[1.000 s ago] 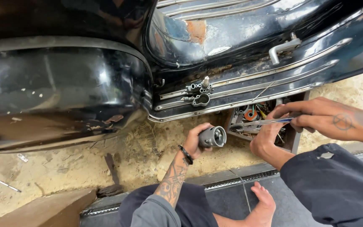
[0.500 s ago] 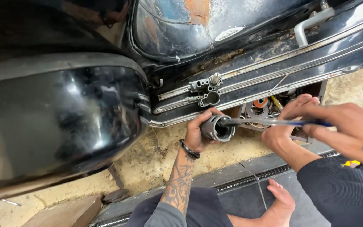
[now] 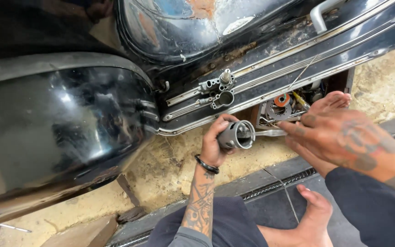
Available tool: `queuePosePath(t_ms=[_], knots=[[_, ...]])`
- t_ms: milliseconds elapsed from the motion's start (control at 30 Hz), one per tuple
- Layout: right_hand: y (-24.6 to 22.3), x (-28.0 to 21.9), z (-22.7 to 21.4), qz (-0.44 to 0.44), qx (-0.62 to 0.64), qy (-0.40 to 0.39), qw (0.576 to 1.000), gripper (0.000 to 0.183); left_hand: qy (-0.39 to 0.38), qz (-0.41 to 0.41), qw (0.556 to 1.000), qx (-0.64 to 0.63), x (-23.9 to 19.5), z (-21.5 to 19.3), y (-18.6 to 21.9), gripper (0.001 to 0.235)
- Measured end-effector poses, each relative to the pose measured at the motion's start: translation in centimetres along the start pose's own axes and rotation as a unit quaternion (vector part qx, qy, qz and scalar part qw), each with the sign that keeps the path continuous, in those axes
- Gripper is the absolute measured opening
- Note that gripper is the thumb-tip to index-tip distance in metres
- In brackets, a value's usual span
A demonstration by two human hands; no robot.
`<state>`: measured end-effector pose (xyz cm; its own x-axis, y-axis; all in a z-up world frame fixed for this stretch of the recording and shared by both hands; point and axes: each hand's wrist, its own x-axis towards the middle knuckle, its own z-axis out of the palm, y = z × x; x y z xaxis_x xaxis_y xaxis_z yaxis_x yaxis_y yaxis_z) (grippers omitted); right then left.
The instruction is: Cleaning a motorcycle piston by scraping off carbon deposits using a screwdriver
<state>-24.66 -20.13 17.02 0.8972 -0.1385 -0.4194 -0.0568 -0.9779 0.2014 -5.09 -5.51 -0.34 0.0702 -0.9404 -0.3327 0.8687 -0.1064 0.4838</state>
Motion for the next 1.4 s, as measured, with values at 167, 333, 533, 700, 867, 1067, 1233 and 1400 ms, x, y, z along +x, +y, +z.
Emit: queuePosePath(t_ms=[167, 333, 533, 700, 867, 1067, 1233, 1400], knots=[[-2.3, 1.2, -1.5, 0.020, 0.123, 0.010, 0.992, 0.023, 0.039, 0.101, 0.989, 0.104, -0.3, 2.5, 0.7, 0.031], [-0.6, 0.9, -6.1, 0.050, 0.007, -0.062, 0.997, 0.020, 0.010, 0.201, 0.980, 0.003, 0.4, 0.9, 0.2, 0.032], [-1.1, 2.4, -4.9, 0.068, 0.126, -0.031, 0.989, 0.013, -0.030, 0.271, 0.962, -0.023, 1.0, 1.2, -0.3, 0.033], [-2.6, 2.8, -5.9, 0.146, 0.134, -0.291, 0.936, 0.022, -0.011, 0.319, 0.948, 0.007, 0.5, 1.7, 0.3, 0.035], [0.1, 2.4, -6.0, 0.063, 0.222, -0.180, 0.956, 0.024, -0.003, 0.361, 0.932, -0.025, 0.2, 1.6, 0.6, 0.033], [-3.5, 2.5, -2.7, 0.096, 0.152, -0.239, 0.954, 0.010, 0.085, 0.352, 0.932, -0.020, 1.5, -0.1, -2.2, 0.038], [-1.1, 1.0, -3.4, -0.036, -0.159, 0.041, 0.986, 0.018, 0.026, 0.363, 0.931, -0.015, 0.3, 1.6, -0.3, 0.037], [0.6, 1.8, -1.8, -0.075, -0.131, 0.047, 0.987, 0.036, 0.025, 0.339, 0.940, 0.021, 0.6, 0.9, -0.1, 0.037]])
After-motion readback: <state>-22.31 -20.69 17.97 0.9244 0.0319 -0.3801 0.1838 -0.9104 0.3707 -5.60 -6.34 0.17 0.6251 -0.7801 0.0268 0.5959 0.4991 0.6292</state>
